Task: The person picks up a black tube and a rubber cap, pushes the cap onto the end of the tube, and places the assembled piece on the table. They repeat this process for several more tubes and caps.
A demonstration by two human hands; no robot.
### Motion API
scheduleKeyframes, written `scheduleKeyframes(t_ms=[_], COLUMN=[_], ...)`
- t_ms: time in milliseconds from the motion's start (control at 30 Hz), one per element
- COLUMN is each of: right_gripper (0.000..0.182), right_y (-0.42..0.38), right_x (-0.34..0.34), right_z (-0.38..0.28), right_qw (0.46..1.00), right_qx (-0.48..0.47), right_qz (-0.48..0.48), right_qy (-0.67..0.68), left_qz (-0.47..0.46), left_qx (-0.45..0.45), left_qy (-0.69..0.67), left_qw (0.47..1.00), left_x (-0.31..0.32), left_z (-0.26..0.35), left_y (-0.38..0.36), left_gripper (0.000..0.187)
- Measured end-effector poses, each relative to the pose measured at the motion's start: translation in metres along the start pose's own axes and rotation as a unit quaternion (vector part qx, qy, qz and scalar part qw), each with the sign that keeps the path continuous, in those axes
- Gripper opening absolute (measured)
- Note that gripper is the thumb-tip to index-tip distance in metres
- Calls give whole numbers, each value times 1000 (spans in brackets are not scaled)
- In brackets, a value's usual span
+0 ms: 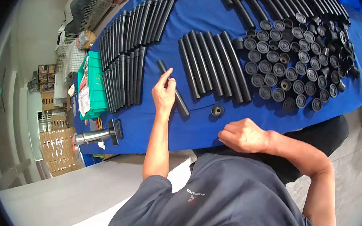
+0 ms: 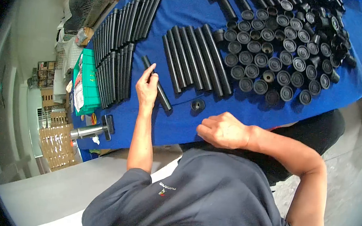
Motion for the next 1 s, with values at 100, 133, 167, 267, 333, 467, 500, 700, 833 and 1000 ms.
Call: scheduleKeyframes(t_ms=[100, 133, 167, 267, 333, 467, 500, 700, 833, 1000], right_gripper=[19, 19, 24, 58, 72, 64, 61, 57, 57, 51], right_y=[-2, -1, -1, 4, 6, 7, 6, 2, 4, 0], right_x=[-1, -2, -4, -12, -11, -13, -13, -16, -28, -15], right_z=[2, 2, 1, -5, -6, -4, -2, 5, 3, 6], right_qw=[998, 996, 991, 966, 956, 942, 936, 905, 902, 913], right_qx=[46, 70, 95, 159, 148, 134, 142, 233, 252, 196], right_qz=[2, -18, -26, -15, -10, 40, 38, 28, 2, 53], right_qy=[31, 58, 92, 204, 253, 304, 320, 354, 349, 354], left_qz=[-9, -23, -23, -38, -65, -106, -129, -170, -193, -282], left_qx=[-101, -181, -188, -235, -241, -229, -255, 151, 201, 66], left_qy=[-115, -180, -198, -247, -262, -231, -223, 110, 74, -20], left_qw=[988, 967, 962, 939, 932, 940, 932, 967, 958, 957], left_x=[-17, -20, -22, -17, -13, -11, -13, -23, -6, -7], left_z=[2, 15, 26, 50, 74, 92, 94, 109, 102, 96], left_y=[-23, -37, -50, -96, -122, -148, -151, -136, -141, -134], left_gripper=[29, 28, 27, 29, 33, 35, 39, 64, 56, 41])
Point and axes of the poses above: each hand's wrist, its own y-axis towards the middle knuckle, its own x-axis out of the palm, z = x × y, the point moved 4 cm from there along y, towards the middle knuckle, and after that the axes turned 1 degree about z, right-handed, at the moved point
